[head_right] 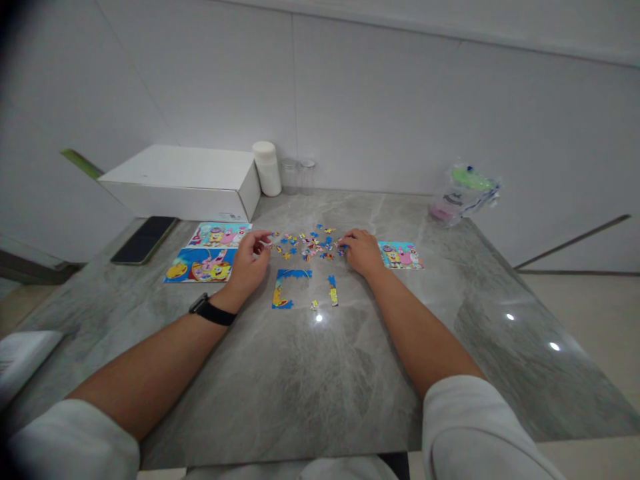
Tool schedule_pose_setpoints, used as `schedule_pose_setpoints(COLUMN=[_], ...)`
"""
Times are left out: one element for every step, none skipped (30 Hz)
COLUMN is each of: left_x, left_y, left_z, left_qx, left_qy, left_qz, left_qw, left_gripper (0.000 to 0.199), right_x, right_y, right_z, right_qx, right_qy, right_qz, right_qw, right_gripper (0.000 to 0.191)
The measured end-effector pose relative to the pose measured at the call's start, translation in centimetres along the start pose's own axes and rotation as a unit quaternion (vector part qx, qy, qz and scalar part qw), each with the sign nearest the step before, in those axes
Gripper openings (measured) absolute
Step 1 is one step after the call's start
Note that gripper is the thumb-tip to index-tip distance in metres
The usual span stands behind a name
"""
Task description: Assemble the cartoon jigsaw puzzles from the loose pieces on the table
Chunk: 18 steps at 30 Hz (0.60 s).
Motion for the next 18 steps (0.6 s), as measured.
schedule_pose_setpoints(left_x=[0.0,0.1,0.1,0.1,0.2,0.2,0.2,0.2,0.2,0.2,0.2,0.2,0.2,0.2,0.3,0.4,0.4,0.5], left_y=[0.0,-0.1,-0.1,-0.1,-0.2,-0.2,-0.2,-0.2,-0.3,-0.3,-0.3,-0.3,-0.3,-0.3,-0.3,-0.3,-0.4,-0.4], left_z=[0.0,0.0,0.0,0.0,0.0,0.0,0.0,0.0,0.0,0.0,0.0,0.0,0.0,-0.1,-0.1,-0.1,-0.1,-0.2], left_qx=[0.002,0.003,0.004,0.005,0.006,0.008,0.009,0.011,0.013,0.014,0.014,0.015,0.015,0.015,0.015,0.015,0.015,0.015], left_qy=[0.000,-0.001,-0.001,0.000,0.000,0.001,0.002,0.003,0.003,0.003,0.002,0.000,-0.001,-0.002,-0.003,-0.004,-0.004,-0.005], left_qz=[0.000,0.000,0.000,0.000,0.000,0.000,-0.001,0.000,0.000,0.001,0.002,0.002,0.003,0.004,0.004,0.004,0.005,0.005], left_qw=[1.000,1.000,1.000,1.000,1.000,1.000,1.000,1.000,1.000,1.000,1.000,1.000,1.000,1.000,1.000,1.000,1.000,1.000], left_gripper=[0.034,0.034,0.035,0.035,0.035,0.035,0.035,0.035,0.035,0.036,0.036,0.037,0.037,0.037,0.037,0.037,0.036,0.036], right_x=[-0.1,-0.2,-0.2,-0.1,0.1,0.4,0.7,1.0,1.2,1.3,1.3,1.2,1.0,0.8,0.5,0.3,0.2,0.2], right_y=[0.1,0.2,0.3,0.4,0.4,0.5,0.4,0.4,0.3,0.3,0.3,0.3,0.4,0.5,0.6,0.7,0.7,0.6], right_z=[0.0,0.0,0.0,0.0,0.0,0.0,0.0,0.1,0.1,0.1,0.1,0.1,0.1,0.1,0.1,0.1,0.1,0.1], right_qx=[-0.005,-0.011,-0.017,-0.020,-0.020,-0.017,-0.010,-0.003,0.003,0.006,0.006,0.003,-0.003,-0.013,-0.022,-0.031,-0.037,-0.038], right_qy=[-0.008,-0.013,-0.014,-0.010,0.001,0.014,0.028,0.039,0.046,0.049,0.048,0.042,0.034,0.023,0.012,0.002,-0.003,-0.001], right_qz=[-0.002,-0.002,-0.002,0.000,0.003,0.006,0.008,0.007,0.006,0.005,0.006,0.011,0.017,0.024,0.029,0.031,0.030,0.027], right_qw=[1.000,1.000,1.000,1.000,1.000,1.000,1.000,0.999,0.999,0.999,0.999,0.999,0.999,0.999,0.999,0.999,0.999,0.999], right_gripper=[0.043,0.043,0.044,0.045,0.047,0.048,0.048,0.048,0.046,0.044,0.042,0.041,0.040,0.041,0.043,0.045,0.048,0.052])
Point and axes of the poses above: each hand's wrist, its own z-axis towards the middle knuckle, its own y-axis out of the back of the hand, x = y × z, the point moved 4 cm from there along z, towards the middle knuckle, and after that the axes turned 2 degrees about -z, right-handed, at the moved point
